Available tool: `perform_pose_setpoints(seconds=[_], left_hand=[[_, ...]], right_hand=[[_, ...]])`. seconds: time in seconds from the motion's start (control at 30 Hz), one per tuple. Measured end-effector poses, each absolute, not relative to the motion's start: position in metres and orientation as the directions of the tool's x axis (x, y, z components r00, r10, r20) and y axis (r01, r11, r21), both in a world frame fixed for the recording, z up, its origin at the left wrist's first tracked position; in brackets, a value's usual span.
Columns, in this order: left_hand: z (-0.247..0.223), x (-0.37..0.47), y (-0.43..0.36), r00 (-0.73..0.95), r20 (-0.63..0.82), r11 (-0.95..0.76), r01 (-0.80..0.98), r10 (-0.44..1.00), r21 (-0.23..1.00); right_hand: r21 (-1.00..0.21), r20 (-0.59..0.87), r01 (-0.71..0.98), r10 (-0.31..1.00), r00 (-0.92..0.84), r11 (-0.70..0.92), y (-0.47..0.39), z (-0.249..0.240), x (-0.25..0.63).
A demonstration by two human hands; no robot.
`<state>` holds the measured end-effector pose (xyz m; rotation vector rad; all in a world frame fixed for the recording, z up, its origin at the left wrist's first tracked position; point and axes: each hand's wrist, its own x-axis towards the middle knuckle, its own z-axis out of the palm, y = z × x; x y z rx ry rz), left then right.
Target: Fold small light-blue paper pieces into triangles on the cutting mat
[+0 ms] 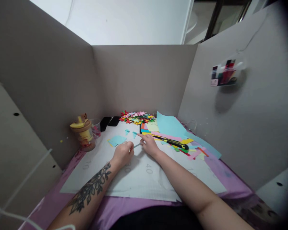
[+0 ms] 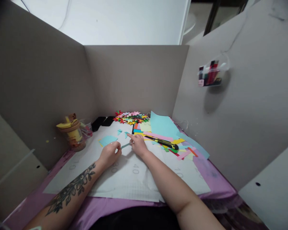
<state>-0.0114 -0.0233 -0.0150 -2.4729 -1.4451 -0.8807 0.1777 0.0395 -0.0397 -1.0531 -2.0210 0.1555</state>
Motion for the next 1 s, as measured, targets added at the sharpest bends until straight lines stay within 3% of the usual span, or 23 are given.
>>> perform_pose_setpoints(seconds=[0.23, 0.47, 0.63, 0.83, 1.0], left_hand=[[-0.016, -0.017, -0.020, 0.304, 0.524, -0.467, 0.859, 0.795, 0.210], [-0.017, -0.015, -0.019, 0.332, 0.485, -0.473, 0.857, 0.809, 0.202], [-0.019, -0.015, -0.021, 0.286, 0.544, -0.483, 0.837, 0.788, 0.259], [-0.019, -0.012, -0.022, 0.294, 0.482, -0.457, 0.849, 0.825, 0.264], [-0.017, -0.010, -0.023, 0.264, 0.487, -0.431, 0.862, 0.832, 0.268]], right_hand=[[-0.582, 0.667, 0.560, 0.740, -0.084, 0.589, 0.041, -0.032, 0.198], [-0.466, 0.649, 0.480, 0.656, -0.386, 0.743, 0.018, -0.032, 0.166], [-0.480, 0.613, 0.522, 0.695, -0.376, 0.705, 0.017, -0.035, 0.161], [-0.397, 0.621, 0.511, 0.633, -0.462, 0.762, 0.009, -0.035, 0.153], [-0.394, 0.645, 0.531, 0.637, -0.422, 0.751, 0.007, -0.034, 0.150]])
